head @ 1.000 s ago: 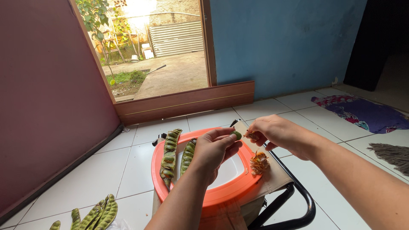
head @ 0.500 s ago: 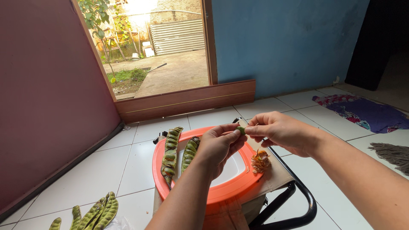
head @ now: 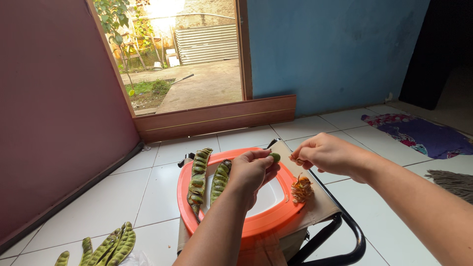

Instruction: The person shells green vegetable pods by hand, removing the seeds and placing them on an orange tray. The discarded pod husks are set aside on the tray as well.

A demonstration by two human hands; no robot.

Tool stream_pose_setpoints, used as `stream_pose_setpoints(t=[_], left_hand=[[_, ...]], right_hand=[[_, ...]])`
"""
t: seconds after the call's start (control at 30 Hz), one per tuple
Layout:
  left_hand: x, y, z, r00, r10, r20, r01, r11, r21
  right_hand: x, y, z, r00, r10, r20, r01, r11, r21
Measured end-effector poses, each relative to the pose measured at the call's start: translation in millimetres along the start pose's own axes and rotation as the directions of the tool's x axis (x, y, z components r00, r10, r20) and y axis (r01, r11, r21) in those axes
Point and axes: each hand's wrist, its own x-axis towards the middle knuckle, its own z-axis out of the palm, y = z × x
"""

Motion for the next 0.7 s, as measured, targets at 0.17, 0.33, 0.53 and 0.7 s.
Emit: stream_pose_setpoints(t=[0.17, 0.33, 0.53, 0.7], left_hand=[[3, -4, 2, 0.997, 0.039, -0.06, -0.031, 0.992, 0.124], [3, -8, 1, 0.994, 0.042, -0.096, -0.021, 0.978, 0.209], [-1, -7, 0, 0.993, 0.043, -0.106, -0.018, 0.975, 0.221], [-2, -10, -4, 0.995, 0.049, -0.087, -0.025, 0.965, 0.26]], right_hand=[[9, 12, -3, 0.995, -0.078, 0.055, 0.084, 0.99, -0.117], [6, 12, -1, 0.997, -0.052, 0.05, 0.063, 0.966, -0.252], [9, 18, 12, 0.985, -0.173, 0.022, 0.164, 0.879, -0.448], [3, 11, 19, 0.99, -0.138, -0.005, 0.118, 0.867, -0.485]])
